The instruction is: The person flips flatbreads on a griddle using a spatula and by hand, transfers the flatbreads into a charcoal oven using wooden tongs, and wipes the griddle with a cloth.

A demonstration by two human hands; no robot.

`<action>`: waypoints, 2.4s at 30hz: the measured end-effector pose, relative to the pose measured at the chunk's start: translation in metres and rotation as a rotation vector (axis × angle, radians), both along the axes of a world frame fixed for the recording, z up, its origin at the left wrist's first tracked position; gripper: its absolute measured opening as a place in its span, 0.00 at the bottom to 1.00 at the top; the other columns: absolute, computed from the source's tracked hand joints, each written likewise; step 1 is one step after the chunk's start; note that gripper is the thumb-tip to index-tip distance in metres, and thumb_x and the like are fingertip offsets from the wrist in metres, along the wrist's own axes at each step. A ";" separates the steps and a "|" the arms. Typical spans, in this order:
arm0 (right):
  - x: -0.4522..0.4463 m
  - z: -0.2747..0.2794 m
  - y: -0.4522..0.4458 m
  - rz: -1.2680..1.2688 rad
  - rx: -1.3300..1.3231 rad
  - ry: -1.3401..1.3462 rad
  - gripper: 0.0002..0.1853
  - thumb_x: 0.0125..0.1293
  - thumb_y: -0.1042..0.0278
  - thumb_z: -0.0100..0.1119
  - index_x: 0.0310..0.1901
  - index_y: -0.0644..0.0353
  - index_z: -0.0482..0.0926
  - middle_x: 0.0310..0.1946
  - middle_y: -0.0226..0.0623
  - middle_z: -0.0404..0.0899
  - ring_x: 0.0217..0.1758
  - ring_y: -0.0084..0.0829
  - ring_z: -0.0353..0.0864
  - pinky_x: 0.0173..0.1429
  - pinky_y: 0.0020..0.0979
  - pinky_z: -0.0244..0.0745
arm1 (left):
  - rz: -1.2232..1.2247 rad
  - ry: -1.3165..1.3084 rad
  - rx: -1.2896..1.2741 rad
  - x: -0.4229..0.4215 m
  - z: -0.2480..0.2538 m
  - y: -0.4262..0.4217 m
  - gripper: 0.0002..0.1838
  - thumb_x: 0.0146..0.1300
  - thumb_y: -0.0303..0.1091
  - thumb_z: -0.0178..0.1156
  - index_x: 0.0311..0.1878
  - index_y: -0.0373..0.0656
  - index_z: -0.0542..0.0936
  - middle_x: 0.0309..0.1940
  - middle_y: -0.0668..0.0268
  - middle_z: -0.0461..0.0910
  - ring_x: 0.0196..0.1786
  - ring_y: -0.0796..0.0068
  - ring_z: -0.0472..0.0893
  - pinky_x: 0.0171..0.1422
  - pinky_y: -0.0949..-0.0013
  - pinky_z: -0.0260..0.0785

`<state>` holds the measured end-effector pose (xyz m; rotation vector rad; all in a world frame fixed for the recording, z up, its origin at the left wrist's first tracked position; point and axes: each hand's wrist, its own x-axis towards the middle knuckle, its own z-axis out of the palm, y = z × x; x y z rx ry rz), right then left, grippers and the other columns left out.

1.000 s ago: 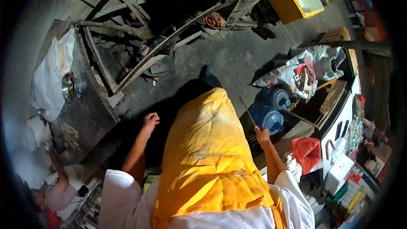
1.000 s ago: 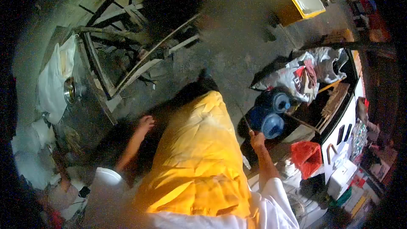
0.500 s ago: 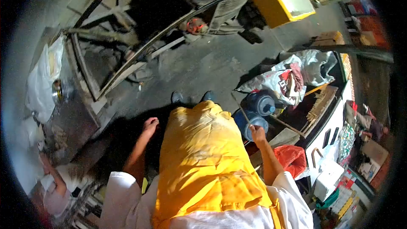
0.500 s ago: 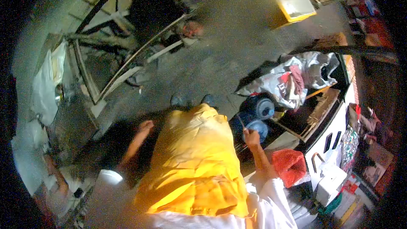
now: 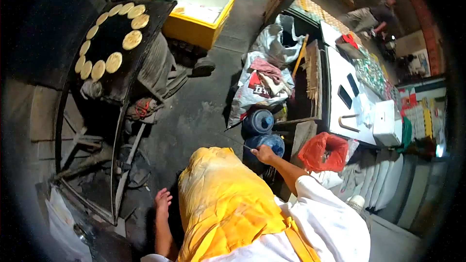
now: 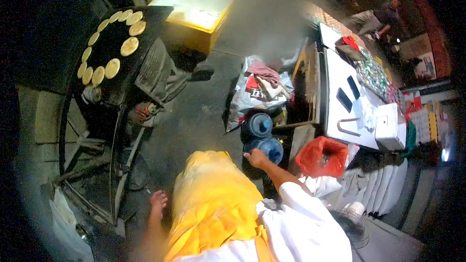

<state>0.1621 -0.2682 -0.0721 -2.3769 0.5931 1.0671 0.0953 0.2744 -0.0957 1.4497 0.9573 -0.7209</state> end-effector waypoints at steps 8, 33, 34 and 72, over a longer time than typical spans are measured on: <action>-0.008 -0.005 0.004 -0.050 0.035 -0.043 0.21 0.69 0.52 0.55 0.43 0.66 0.84 0.39 0.54 0.83 0.43 0.49 0.82 0.48 0.42 0.75 | -0.008 0.041 0.035 -0.001 -0.011 0.008 0.19 0.68 0.37 0.52 0.61 0.49 0.72 0.48 0.69 0.80 0.43 0.75 0.79 0.43 0.70 0.67; -0.093 0.011 0.175 -0.053 0.033 -0.211 0.25 0.67 0.50 0.57 0.28 0.71 0.79 0.28 0.63 0.76 0.35 0.58 0.79 0.34 0.51 0.69 | 0.089 0.052 0.009 -0.073 -0.029 0.188 0.18 0.70 0.37 0.52 0.61 0.47 0.72 0.47 0.65 0.80 0.39 0.71 0.80 0.41 0.66 0.69; -0.089 0.028 0.189 -0.011 0.021 -0.162 0.25 0.67 0.51 0.57 0.28 0.71 0.79 0.28 0.62 0.76 0.34 0.57 0.79 0.34 0.50 0.70 | 0.100 0.047 0.007 -0.081 -0.029 0.196 0.18 0.70 0.37 0.52 0.61 0.47 0.72 0.47 0.65 0.80 0.39 0.71 0.80 0.41 0.66 0.69; 0.036 -0.057 0.017 0.123 -0.018 -0.230 0.24 0.67 0.49 0.58 0.39 0.69 0.84 0.35 0.60 0.82 0.39 0.56 0.81 0.42 0.51 0.75 | -0.082 0.004 0.134 0.090 0.019 0.018 0.18 0.69 0.41 0.53 0.60 0.48 0.74 0.47 0.67 0.81 0.41 0.70 0.82 0.42 0.65 0.70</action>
